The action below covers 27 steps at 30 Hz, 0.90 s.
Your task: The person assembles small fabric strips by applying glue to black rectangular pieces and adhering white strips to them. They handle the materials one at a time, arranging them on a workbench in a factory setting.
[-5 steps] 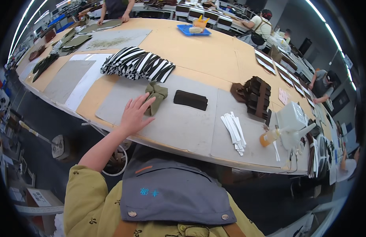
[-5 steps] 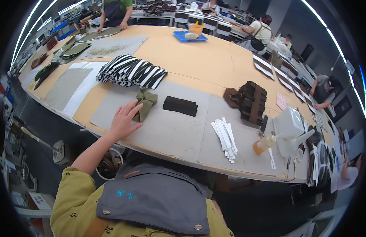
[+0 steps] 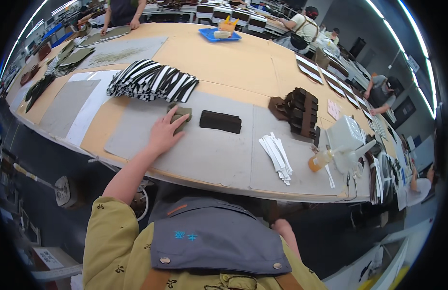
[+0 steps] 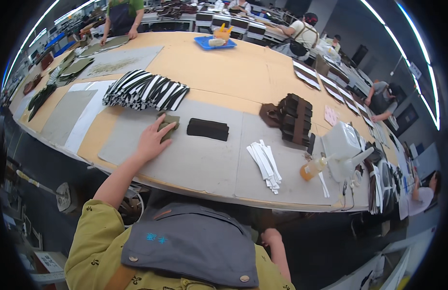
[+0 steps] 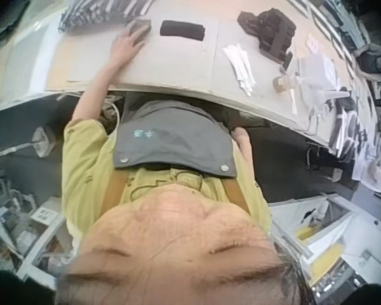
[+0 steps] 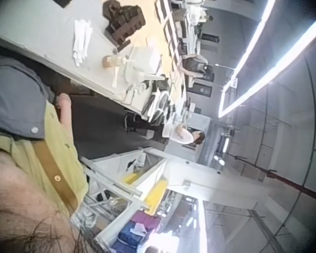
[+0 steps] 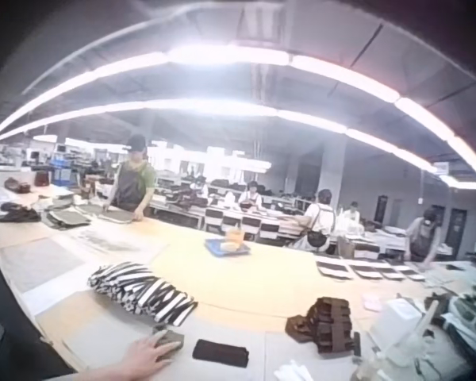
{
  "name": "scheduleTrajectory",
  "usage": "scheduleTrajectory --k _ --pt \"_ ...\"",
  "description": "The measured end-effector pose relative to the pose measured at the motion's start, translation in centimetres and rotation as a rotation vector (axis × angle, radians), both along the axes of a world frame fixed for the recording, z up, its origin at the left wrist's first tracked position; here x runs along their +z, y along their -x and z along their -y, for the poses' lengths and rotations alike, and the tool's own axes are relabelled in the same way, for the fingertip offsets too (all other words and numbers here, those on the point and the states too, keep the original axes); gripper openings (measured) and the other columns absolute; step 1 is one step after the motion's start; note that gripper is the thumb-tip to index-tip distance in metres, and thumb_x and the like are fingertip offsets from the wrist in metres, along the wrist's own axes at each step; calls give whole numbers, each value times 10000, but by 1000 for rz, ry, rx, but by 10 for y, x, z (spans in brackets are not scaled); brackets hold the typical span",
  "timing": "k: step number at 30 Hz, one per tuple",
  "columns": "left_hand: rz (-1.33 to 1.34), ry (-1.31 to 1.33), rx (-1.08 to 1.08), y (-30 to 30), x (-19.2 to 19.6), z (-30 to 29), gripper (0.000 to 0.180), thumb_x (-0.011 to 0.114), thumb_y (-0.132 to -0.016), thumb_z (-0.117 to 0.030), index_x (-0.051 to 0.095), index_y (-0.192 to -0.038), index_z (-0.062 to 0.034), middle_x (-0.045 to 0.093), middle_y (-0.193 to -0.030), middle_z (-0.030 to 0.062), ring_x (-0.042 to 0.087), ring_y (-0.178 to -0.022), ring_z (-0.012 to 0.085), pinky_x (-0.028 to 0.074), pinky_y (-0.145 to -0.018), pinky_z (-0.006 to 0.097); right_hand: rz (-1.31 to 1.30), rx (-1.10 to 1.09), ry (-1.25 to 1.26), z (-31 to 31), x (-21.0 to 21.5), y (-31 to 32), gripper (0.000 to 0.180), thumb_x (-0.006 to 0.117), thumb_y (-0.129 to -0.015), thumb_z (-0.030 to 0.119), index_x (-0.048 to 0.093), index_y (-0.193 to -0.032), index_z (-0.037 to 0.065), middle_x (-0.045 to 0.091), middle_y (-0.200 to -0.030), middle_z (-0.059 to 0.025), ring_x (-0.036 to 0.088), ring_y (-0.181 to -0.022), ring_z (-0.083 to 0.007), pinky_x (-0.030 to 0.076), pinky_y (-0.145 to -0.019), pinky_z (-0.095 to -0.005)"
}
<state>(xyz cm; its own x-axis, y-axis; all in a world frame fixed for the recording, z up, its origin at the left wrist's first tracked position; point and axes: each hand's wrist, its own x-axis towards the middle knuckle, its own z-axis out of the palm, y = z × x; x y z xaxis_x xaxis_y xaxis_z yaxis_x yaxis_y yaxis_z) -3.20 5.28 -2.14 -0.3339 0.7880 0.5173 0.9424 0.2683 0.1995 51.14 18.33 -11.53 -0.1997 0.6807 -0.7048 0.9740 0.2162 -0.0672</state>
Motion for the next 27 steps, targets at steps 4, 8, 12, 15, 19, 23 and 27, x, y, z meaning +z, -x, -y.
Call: scheduleTrajectory --k 4,8,12,15,19,23,27 --pt "-60 -29 -34 25 -20 -9 352 666 -917 -163 727 -1245 -277 675 -1237 81 657 -962 318 555 -845 443 -445 160 -677 17 42 5 215 641 -959 231 724 -1020 43 732 -847 -140 716 -779 -332 569 -715 -453" --pt "-118 37 186 80 -22 29 380 659 -916 -151 706 -1281 -247 659 -1294 91 653 -1062 330 542 -886 459 -894 295 -955 24 72 43 129 709 -912 126 735 -1030 79 694 -772 -103 671 -665 -281 515 -602 -392" --pt "-125 191 466 98 -1 56 497 681 -930 -203 615 -1416 -284 528 -1513 62 557 -1292 319 443 -1065 514 -990 510 -1074 7 88 82 167 742 -893 129 747 -1059 105 647 -707 -41 598 -574 -225 453 -541 -357" --pt "-325 184 589 67 15 53 548 690 -942 -237 562 -1472 -291 428 -1604 24 453 -1422 308 316 -1178 541 -975 528 -1164 -12 96 112 235 758 -881 147 741 -1112 108 686 -807 -16 628 -660 -212 480 -614 -349" --pt "-260 63 198 31 19 27 536 691 -945 -232 568 -1467 -242 469 -1575 26 422 -1464 302 266 -1216 523 -765 456 -1148 -41 99 138 575 765 -893 299 604 -1420 135 622 -1369 -82 590 -1210 -280 420 -1027 -413" --pt "-102 87 -81 -2 13 -29 546 703 -937 -221 566 -1466 -208 501 -1548 34 424 -1465 294 268 -1218 518 -645 239 -1121 -61 103 151 695 739 -912 373 494 -1521 144 567 -1454 -98 492 -1359 -328 338 -1118 -477" --pt "31 108 -209 -27 6 -83 588 715 -932 -229 534 -1490 -194 493 -1554 50 422 -1467 296 269 -1217 516 -562 136 -1071 -88 78 134 691 727 -917 393 493 -1513 135 584 -1436 -100 503 -1350 -327 340 -1115 -499"
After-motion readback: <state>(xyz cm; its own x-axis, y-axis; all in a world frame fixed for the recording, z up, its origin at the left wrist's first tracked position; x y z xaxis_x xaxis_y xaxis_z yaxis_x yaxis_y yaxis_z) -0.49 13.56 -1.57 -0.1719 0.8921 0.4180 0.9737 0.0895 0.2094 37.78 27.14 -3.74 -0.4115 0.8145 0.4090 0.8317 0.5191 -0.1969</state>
